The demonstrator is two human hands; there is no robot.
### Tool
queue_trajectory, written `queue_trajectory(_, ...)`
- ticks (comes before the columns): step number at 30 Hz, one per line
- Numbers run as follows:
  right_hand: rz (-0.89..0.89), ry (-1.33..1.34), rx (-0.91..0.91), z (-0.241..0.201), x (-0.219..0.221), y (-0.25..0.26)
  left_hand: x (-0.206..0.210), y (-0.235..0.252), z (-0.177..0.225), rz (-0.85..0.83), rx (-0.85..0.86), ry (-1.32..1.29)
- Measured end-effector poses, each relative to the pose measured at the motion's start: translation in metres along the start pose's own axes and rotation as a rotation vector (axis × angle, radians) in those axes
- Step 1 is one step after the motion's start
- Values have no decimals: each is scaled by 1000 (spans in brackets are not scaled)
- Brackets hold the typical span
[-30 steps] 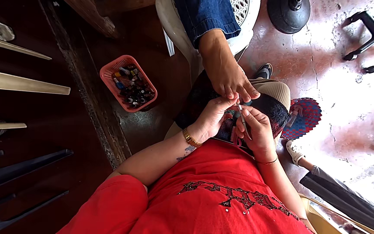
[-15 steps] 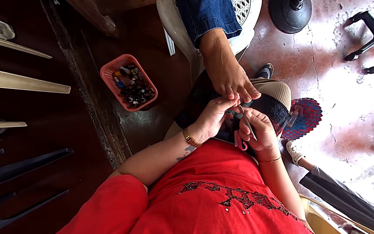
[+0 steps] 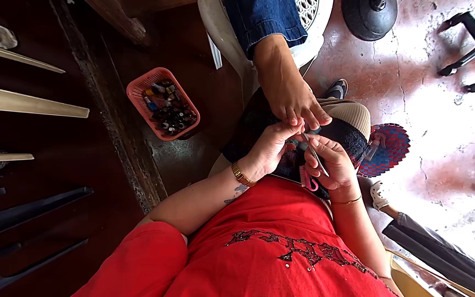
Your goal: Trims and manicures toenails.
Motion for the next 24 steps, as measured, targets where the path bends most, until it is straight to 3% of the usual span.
queue_trajectory(24, -33, -21, 4, -4, 0, 2, 0, -4, 0, -29, -2, 14)
Point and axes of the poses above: each hand's wrist, its own y-axis towards the middle knuckle, its own x-axis out of the palm, z = x × y, the point moved 6 cm from there along y, towards the middle knuckle, and after that the axes turned 15 degrees about -z, right-handed, at the moved point
